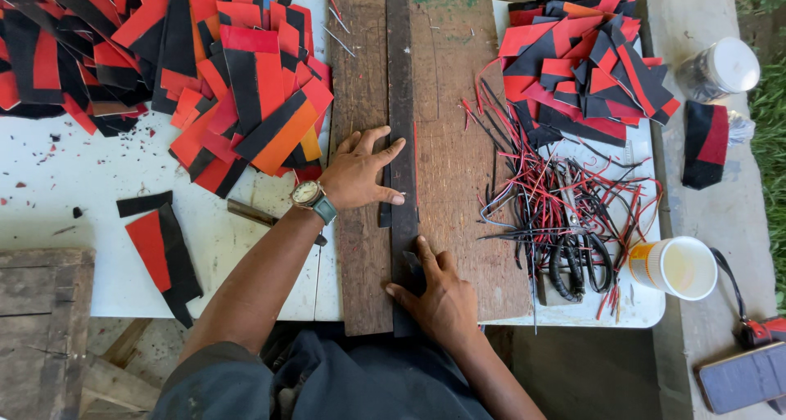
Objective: The person uses a utility knife to trim red and black material strips along a wooden guide on a workbench. Trimmed pieces are stacked on the table while offcuts accumulate nearby.
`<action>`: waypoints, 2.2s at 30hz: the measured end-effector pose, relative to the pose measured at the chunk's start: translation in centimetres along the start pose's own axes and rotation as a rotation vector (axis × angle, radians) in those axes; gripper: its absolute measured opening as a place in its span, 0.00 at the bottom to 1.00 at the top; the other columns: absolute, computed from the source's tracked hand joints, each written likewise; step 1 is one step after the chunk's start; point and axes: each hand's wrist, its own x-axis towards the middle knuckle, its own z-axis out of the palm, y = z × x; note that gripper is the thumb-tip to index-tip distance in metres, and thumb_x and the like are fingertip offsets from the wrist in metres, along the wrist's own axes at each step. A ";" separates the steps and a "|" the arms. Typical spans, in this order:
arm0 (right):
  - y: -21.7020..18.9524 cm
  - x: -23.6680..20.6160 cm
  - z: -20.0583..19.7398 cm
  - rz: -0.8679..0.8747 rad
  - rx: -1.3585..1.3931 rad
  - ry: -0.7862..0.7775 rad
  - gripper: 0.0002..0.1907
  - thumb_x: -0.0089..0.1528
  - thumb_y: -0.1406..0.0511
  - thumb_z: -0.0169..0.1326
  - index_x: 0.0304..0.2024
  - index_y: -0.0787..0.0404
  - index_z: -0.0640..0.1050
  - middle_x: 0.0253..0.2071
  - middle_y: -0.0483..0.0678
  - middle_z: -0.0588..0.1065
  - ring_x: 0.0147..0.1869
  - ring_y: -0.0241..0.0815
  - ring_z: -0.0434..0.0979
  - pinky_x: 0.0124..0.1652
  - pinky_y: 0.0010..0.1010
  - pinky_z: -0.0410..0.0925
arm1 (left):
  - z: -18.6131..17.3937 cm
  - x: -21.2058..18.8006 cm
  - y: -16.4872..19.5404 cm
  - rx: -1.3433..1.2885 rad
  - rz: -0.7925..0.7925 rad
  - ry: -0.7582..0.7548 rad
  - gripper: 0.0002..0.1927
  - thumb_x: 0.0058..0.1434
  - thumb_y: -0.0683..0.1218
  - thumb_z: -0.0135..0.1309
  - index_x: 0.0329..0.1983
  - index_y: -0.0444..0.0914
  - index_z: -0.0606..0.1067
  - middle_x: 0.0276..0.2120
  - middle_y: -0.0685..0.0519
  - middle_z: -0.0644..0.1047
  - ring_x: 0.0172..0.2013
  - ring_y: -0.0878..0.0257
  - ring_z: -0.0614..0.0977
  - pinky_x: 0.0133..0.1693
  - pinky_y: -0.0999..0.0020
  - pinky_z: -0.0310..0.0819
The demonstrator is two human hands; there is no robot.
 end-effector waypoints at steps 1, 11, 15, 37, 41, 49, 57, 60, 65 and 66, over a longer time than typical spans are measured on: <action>0.2 0.0 0.2 0.005 -0.003 -0.003 0.53 0.51 0.41 0.63 0.72 0.53 0.60 0.51 0.54 0.72 0.43 0.59 0.81 0.41 0.45 0.75 | 0.0 0.0 0.2 0.011 -0.015 0.006 0.59 0.45 0.72 0.66 0.77 0.50 0.55 0.75 0.46 0.50 0.72 0.37 0.53 0.72 0.45 0.41; 6.2 10.6 -3.7 -0.134 0.296 0.036 0.15 0.66 0.58 0.43 0.44 0.64 0.69 0.31 0.64 0.74 0.33 0.63 0.78 0.35 0.52 0.69 | -2.9 3.3 4.3 0.240 -0.146 -0.234 0.75 0.35 0.66 0.76 0.76 0.31 0.46 0.72 0.44 0.52 0.68 0.50 0.67 0.70 0.34 0.41; 4.2 17.0 -4.9 -0.067 0.239 0.051 0.17 0.67 0.56 0.45 0.40 0.65 0.71 0.31 0.66 0.75 0.35 0.63 0.79 0.36 0.51 0.70 | -3.2 3.5 4.2 0.214 -0.113 -0.169 0.78 0.29 0.66 0.78 0.74 0.30 0.47 0.68 0.47 0.56 0.66 0.50 0.67 0.67 0.34 0.45; 0.6 23.6 -5.3 -0.375 -0.451 -0.028 0.16 0.67 0.61 0.45 0.50 0.64 0.76 0.46 0.66 0.77 0.49 0.67 0.79 0.47 0.54 0.70 | -2.4 3.4 2.5 0.127 -0.061 -0.159 0.79 0.25 0.70 0.75 0.75 0.33 0.49 0.71 0.50 0.54 0.70 0.58 0.59 0.68 0.32 0.36; 0.6 24.1 -4.8 -0.183 -0.409 -0.134 0.17 0.67 0.59 0.47 0.48 0.67 0.75 0.46 0.65 0.76 0.51 0.64 0.78 0.48 0.51 0.71 | -2.4 3.6 3.3 0.163 -0.062 -0.137 0.77 0.23 0.68 0.76 0.74 0.32 0.53 0.69 0.51 0.58 0.71 0.61 0.56 0.66 0.26 0.38; 2.6 19.5 -2.7 -0.339 -0.393 -0.190 0.16 0.69 0.59 0.42 0.45 0.65 0.75 0.44 0.64 0.76 0.47 0.66 0.79 0.46 0.51 0.71 | -2.3 3.6 3.5 0.130 -0.099 -0.119 0.76 0.25 0.64 0.79 0.73 0.32 0.52 0.67 0.51 0.58 0.69 0.58 0.60 0.66 0.25 0.43; 2.9 8.4 -0.2 -0.030 -0.227 -0.173 0.18 0.68 0.54 0.43 0.45 0.63 0.69 0.34 0.68 0.78 0.42 0.70 0.79 0.43 0.57 0.70 | -2.4 4.1 3.7 0.091 -0.185 -0.203 0.77 0.28 0.60 0.80 0.76 0.35 0.46 0.70 0.51 0.53 0.62 0.52 0.73 0.67 0.25 0.37; 2.8 5.6 -0.1 -0.004 -0.202 -0.194 0.17 0.68 0.54 0.44 0.43 0.62 0.69 0.36 0.67 0.78 0.43 0.71 0.78 0.43 0.59 0.69 | -2.2 4.0 3.5 0.083 -0.165 -0.193 0.78 0.27 0.61 0.80 0.75 0.34 0.45 0.70 0.51 0.52 0.61 0.51 0.74 0.66 0.25 0.37; 3.7 5.2 -3.2 -0.089 -0.109 -0.176 0.18 0.66 0.53 0.45 0.42 0.62 0.71 0.36 0.67 0.78 0.44 0.71 0.78 0.44 0.58 0.69 | -1.8 3.5 3.0 0.125 -0.100 -0.173 0.74 0.31 0.66 0.77 0.74 0.32 0.49 0.71 0.47 0.53 0.63 0.50 0.73 0.67 0.26 0.40; 3.9 6.5 -4.4 -0.068 -0.091 -0.134 0.18 0.67 0.53 0.44 0.42 0.62 0.72 0.35 0.67 0.78 0.44 0.70 0.79 0.45 0.57 0.69 | -1.8 3.5 2.8 0.130 -0.085 -0.160 0.73 0.33 0.68 0.75 0.74 0.31 0.51 0.72 0.46 0.53 0.63 0.49 0.73 0.67 0.26 0.41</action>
